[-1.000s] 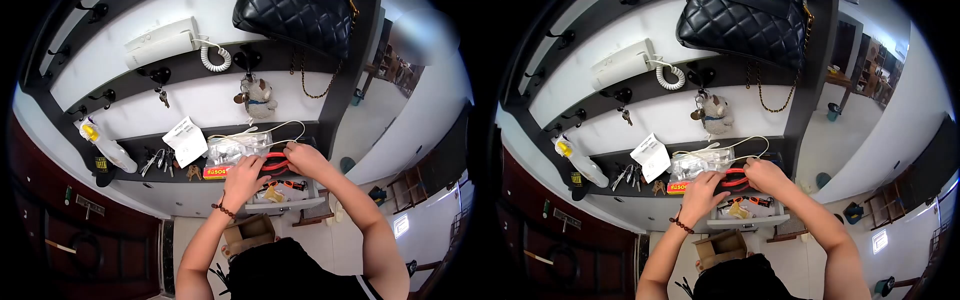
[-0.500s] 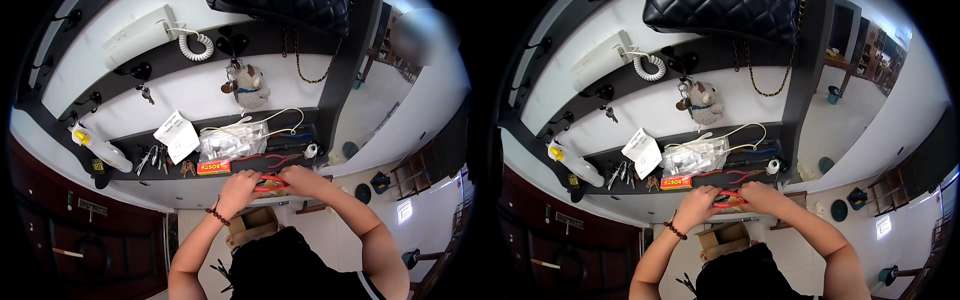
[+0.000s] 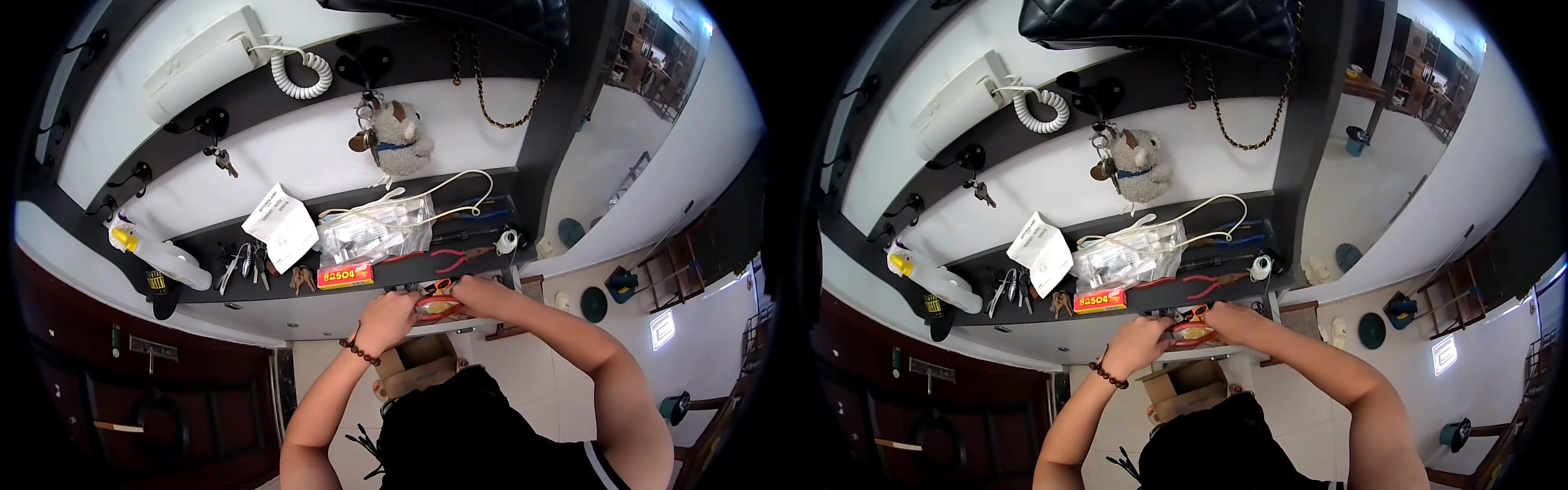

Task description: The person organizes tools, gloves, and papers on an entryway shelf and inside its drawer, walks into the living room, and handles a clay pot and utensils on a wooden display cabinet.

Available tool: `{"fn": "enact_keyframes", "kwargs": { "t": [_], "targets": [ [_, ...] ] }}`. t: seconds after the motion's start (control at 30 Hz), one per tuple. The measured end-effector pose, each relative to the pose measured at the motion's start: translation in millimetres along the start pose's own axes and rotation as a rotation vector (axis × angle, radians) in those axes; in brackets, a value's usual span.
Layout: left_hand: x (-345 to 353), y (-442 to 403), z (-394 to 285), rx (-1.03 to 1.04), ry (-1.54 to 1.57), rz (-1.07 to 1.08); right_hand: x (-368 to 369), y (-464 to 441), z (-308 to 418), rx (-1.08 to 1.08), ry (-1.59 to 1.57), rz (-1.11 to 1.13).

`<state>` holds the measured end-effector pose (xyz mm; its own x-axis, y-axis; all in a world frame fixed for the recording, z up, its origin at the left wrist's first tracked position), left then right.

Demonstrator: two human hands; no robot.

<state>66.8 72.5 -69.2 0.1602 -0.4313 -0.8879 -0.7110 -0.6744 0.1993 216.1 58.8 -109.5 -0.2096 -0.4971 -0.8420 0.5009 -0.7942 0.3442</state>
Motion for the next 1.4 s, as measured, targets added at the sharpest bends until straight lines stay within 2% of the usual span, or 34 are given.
{"fn": "enact_keyframes", "kwargs": {
  "t": [0.2,0.27,0.3,0.37,0.4,0.47,0.57,0.77,1.03,1.13,1.17,1.23,1.4],
  "targets": [
    [-23,16,-10,0.019,0.088,-0.095,-25,22,13,0.039,-0.014,0.031],
    [-31,24,-5,0.038,0.167,-0.150,-76,52,43,-0.077,-0.243,-0.161],
    [-35,29,-4,0.065,0.242,-0.194,-85,54,44,-0.076,-0.244,-0.156],
    [-35,30,1,0.025,0.313,-0.189,-132,70,42,-0.079,-0.087,-0.481],
    [-40,30,1,0.045,0.295,-0.243,-133,67,36,-0.072,-0.088,-0.485],
    [-52,29,-3,0.077,0.268,-0.307,-126,48,22,0.010,0.177,-0.412],
    [-58,33,-5,0.039,0.292,-0.326,-111,32,9,0.060,0.207,-0.317],
    [-72,26,-16,0.071,0.248,-0.342,-114,26,9,0.021,0.201,-0.337],
    [-87,20,-48,0.197,0.184,-0.503,-119,45,39,-0.088,0.056,-0.346],
    [-74,23,-43,0.154,0.220,-0.408,-94,55,57,-0.179,0.000,-0.345],
    [-70,22,-40,0.156,0.221,-0.400,-85,54,54,-0.174,-0.006,-0.346],
    [-41,16,-29,0.083,0.147,-0.212,-64,48,48,-0.130,-0.046,-0.286],
    [-14,4,-12,0.033,0.126,-0.118,-44,32,43,-0.100,-0.087,-0.270]
  ]
}}
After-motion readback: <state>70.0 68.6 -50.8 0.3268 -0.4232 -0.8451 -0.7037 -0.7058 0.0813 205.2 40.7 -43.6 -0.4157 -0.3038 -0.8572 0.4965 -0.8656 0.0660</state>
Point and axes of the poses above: each hand's wrist, its own y-axis away from the middle knuckle, its own x-axis out of the palm, z = x × y, the point moved 10 cm from there along -y, towards the middle knuckle, and after that the axes turned 6 degrees about z, right-handed, at the moved point
